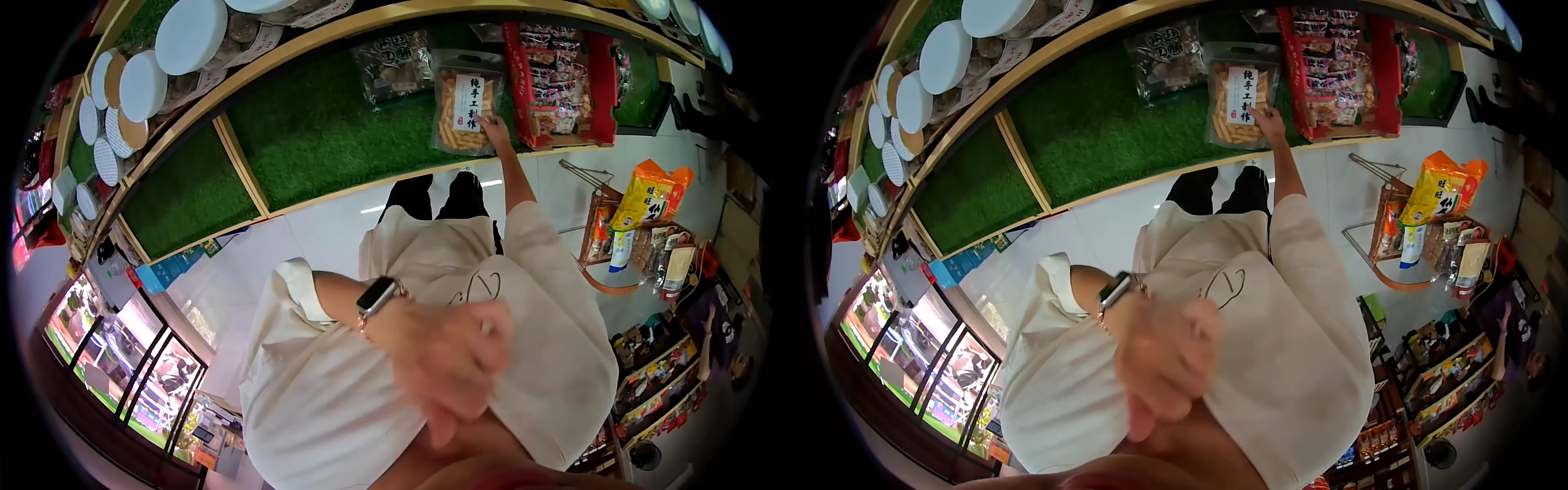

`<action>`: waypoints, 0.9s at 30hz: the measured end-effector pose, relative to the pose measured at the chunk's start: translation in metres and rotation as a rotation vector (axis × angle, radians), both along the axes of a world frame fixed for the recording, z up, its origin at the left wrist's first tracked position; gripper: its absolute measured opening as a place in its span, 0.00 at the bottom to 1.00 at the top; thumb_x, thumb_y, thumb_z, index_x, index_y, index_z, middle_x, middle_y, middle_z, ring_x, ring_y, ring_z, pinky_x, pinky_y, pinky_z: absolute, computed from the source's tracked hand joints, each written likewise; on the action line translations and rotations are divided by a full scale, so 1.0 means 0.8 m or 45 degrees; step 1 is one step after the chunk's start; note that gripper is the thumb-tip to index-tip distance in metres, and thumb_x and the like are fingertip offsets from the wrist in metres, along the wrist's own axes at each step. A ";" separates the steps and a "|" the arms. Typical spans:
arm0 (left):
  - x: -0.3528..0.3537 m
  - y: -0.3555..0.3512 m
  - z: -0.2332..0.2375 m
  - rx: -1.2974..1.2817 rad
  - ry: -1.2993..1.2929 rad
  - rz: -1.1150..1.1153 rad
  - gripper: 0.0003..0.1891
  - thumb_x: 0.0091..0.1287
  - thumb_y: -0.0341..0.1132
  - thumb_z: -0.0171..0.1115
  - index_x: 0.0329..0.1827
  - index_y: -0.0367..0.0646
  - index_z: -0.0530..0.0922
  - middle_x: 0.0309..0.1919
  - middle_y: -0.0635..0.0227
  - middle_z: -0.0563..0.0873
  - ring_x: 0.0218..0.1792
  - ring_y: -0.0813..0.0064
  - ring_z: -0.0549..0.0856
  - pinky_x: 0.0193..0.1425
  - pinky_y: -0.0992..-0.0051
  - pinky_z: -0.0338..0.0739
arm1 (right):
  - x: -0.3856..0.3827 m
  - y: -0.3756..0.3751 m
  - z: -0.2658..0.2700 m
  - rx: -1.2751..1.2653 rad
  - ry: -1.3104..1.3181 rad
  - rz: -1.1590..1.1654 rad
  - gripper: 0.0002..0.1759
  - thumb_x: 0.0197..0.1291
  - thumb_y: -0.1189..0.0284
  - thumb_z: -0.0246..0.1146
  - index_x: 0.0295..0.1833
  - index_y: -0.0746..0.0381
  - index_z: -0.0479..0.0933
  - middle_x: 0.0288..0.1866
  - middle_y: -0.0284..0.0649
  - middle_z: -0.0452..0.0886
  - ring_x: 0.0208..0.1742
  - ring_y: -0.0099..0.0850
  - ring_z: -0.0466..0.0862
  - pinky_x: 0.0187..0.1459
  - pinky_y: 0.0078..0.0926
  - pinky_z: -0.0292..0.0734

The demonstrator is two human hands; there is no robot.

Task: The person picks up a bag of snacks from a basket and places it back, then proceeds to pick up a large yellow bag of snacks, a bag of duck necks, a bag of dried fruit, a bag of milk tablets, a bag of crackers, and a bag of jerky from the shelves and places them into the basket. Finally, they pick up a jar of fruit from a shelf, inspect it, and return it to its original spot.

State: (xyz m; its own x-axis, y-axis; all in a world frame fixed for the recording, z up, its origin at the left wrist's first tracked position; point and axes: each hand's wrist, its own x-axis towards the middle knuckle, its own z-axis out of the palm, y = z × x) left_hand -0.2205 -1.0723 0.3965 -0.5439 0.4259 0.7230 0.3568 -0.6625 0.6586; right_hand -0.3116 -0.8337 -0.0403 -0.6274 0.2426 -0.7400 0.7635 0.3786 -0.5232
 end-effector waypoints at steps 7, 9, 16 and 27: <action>-0.040 -0.020 -0.012 -0.039 -0.084 -0.136 0.25 0.65 0.60 0.46 0.18 0.50 0.69 0.16 0.79 0.69 0.19 0.76 0.67 0.34 0.72 0.60 | 0.028 -0.008 -0.009 -0.345 0.041 -0.037 0.49 0.36 0.54 0.75 0.62 0.67 0.63 0.56 0.48 0.72 0.54 0.34 0.74 0.54 0.30 0.69; -0.031 -0.013 -0.025 0.038 -0.218 -0.416 0.27 0.66 0.62 0.42 0.20 0.51 0.70 0.19 0.79 0.73 0.21 0.78 0.71 0.36 0.72 0.63 | 0.022 -0.022 0.013 -0.546 -0.033 0.055 0.37 0.43 0.59 0.73 0.58 0.65 0.70 0.49 0.42 0.78 0.47 0.28 0.79 0.52 0.28 0.70; -0.070 0.013 -0.269 -0.596 -1.410 0.189 0.22 0.71 0.47 0.40 0.49 0.36 0.71 0.42 0.62 0.79 0.41 0.73 0.78 0.50 0.71 0.71 | 0.048 -0.088 0.013 -1.077 0.351 -0.280 0.33 0.46 0.75 0.70 0.59 0.64 0.65 0.49 0.39 0.78 0.49 0.28 0.78 0.50 0.26 0.73; -0.057 -0.010 -0.351 -1.233 -1.404 0.635 0.18 0.70 0.42 0.48 0.55 0.40 0.73 0.52 0.67 0.77 0.54 0.77 0.73 0.59 0.78 0.64 | 0.123 -0.011 0.169 -1.258 0.229 -0.432 0.32 0.52 0.71 0.67 0.61 0.62 0.62 0.52 0.37 0.75 0.52 0.25 0.75 0.50 0.26 0.72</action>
